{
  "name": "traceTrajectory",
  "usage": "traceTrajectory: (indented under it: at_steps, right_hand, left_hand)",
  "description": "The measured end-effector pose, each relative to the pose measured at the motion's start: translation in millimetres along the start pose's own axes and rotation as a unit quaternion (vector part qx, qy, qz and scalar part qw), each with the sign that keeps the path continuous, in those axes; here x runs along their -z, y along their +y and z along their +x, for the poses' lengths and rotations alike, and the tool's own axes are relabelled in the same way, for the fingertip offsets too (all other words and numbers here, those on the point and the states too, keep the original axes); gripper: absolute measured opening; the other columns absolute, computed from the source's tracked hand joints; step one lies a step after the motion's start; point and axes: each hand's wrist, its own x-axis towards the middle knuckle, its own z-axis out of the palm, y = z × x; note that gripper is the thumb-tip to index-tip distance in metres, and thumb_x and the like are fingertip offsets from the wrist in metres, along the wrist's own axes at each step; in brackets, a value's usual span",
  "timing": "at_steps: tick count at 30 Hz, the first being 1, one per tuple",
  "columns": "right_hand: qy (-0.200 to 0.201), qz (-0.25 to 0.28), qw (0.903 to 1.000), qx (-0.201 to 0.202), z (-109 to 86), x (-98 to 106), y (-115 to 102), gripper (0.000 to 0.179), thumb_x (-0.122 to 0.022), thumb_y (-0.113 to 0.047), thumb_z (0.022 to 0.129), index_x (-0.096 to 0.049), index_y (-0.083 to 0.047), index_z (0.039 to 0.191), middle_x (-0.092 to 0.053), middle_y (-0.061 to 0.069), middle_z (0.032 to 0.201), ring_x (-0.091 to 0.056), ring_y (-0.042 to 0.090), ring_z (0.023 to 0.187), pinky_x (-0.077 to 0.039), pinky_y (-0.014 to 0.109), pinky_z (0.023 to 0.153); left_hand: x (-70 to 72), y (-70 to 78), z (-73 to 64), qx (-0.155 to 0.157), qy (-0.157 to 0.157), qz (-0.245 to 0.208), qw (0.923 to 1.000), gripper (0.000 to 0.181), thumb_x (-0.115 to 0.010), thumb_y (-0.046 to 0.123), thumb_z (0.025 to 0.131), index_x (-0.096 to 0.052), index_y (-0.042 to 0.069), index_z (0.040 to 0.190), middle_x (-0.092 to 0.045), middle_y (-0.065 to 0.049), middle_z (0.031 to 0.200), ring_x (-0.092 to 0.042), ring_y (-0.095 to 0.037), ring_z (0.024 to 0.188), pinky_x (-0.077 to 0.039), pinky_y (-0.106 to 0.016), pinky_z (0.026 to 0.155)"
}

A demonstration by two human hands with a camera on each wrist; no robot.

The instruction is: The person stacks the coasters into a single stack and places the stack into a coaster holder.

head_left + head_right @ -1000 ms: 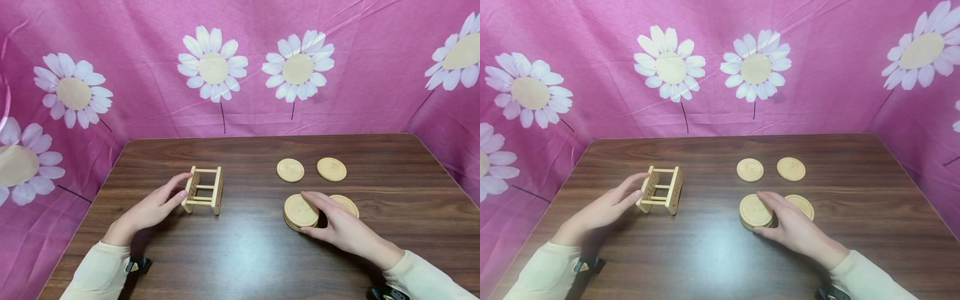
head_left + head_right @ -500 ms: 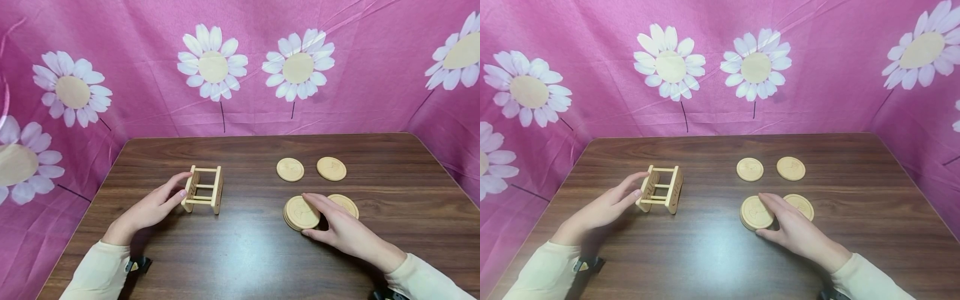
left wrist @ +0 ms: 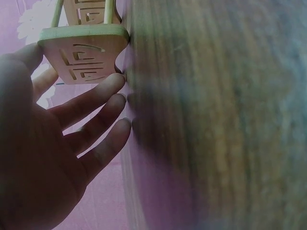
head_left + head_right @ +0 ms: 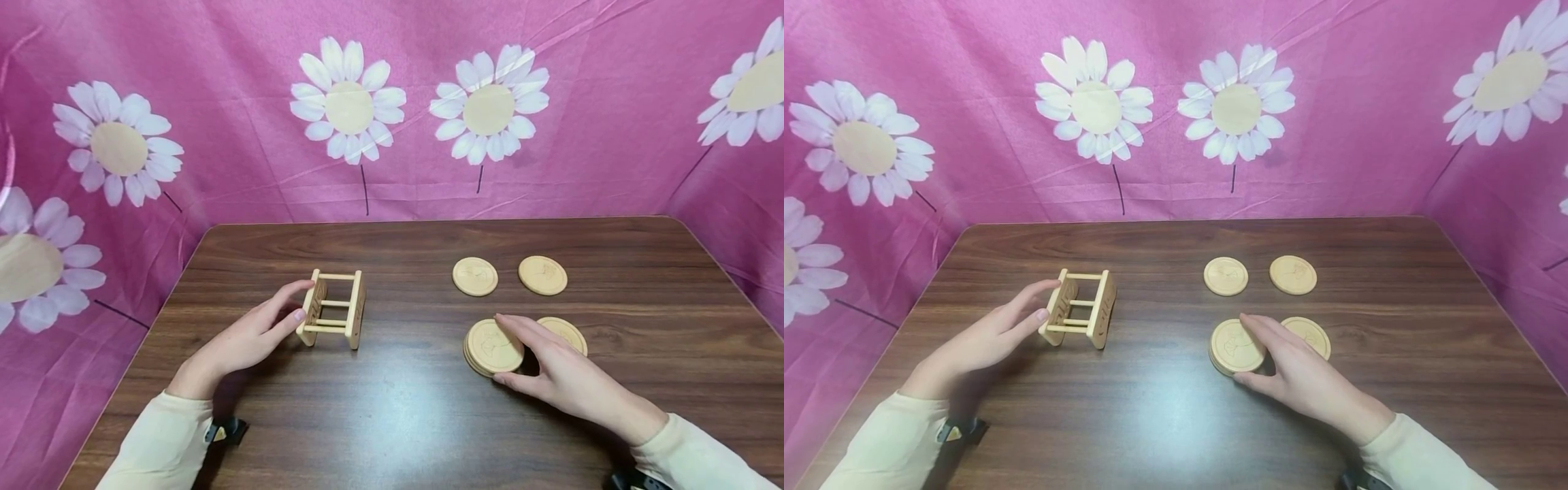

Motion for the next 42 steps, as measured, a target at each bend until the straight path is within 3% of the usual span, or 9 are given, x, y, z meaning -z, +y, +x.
traceTrajectory:
  at_steps: [15, 23, 31, 39, 42]
  right_hand:
    - [-0.002, -0.003, 1.0000, 0.001, 0.8, -2, 0, 0.077, -0.079, -0.038, 0.077, -0.047, -0.004, 0.138, -0.053, 0.005, 0.133, -0.052, 0.019, 0.119, -0.023, 0.009, 0.102]
    - [-0.010, -0.009, 0.9995, -0.028, 1.8, 3, -3, 0.068, -0.071, -0.041, 0.084, -0.047, -0.007, 0.139, -0.054, 0.004, 0.134, -0.051, 0.020, 0.121, -0.034, 0.026, 0.100]
    - [-0.004, 0.004, 0.9995, -0.031, 4.1, 6, 0, 0.057, -0.068, -0.034, 0.088, -0.051, -0.009, 0.136, -0.056, 0.002, 0.132, -0.053, 0.017, 0.120, -0.024, 0.008, 0.102]
    - [0.017, 0.025, 0.9995, -0.013, 10.2, 9, 8, 0.048, -0.068, -0.023, 0.089, -0.055, -0.011, 0.133, -0.061, 0.001, 0.126, -0.058, 0.013, 0.103, -0.034, 0.011, 0.091]
    - [0.017, 0.038, 0.9989, -0.020, 11.5, 11, 11, 0.044, -0.067, -0.022, 0.090, -0.056, -0.012, 0.132, -0.062, -0.001, 0.125, -0.058, 0.012, 0.105, -0.032, 0.007, 0.091]
  left_hand:
    - [0.1, -0.8, 0.4, -0.002, -0.001, 0.000, 1.0000, 0.048, -0.043, 0.040, 0.101, -0.027, 0.038, 0.146, -0.044, 0.002, 0.143, -0.047, -0.020, 0.126, -0.037, -0.049, 0.102]
    - [-1.2, -2.4, 0.4, -0.003, 0.000, 0.000, 1.0000, 0.048, -0.043, 0.039, 0.101, -0.027, 0.037, 0.147, -0.047, 0.002, 0.140, -0.050, -0.017, 0.122, -0.038, -0.048, 0.101]
    - [-1.2, -1.3, 0.6, 0.000, 0.001, -0.012, 0.9999, 0.048, -0.044, 0.039, 0.101, -0.028, 0.038, 0.146, -0.046, 0.004, 0.141, -0.048, -0.016, 0.123, -0.037, -0.046, 0.102]
    - [0.0, 1.1, -0.1, 0.006, 0.001, -0.015, 0.9999, 0.048, -0.044, 0.039, 0.101, -0.027, 0.039, 0.146, -0.045, 0.003, 0.142, -0.046, -0.019, 0.127, -0.035, -0.047, 0.104]
    - [-0.1, 1.3, -0.3, 0.007, 0.001, -0.015, 0.9999, 0.048, -0.044, 0.039, 0.101, -0.027, 0.039, 0.146, -0.045, 0.003, 0.142, -0.046, -0.019, 0.127, -0.035, -0.048, 0.103]
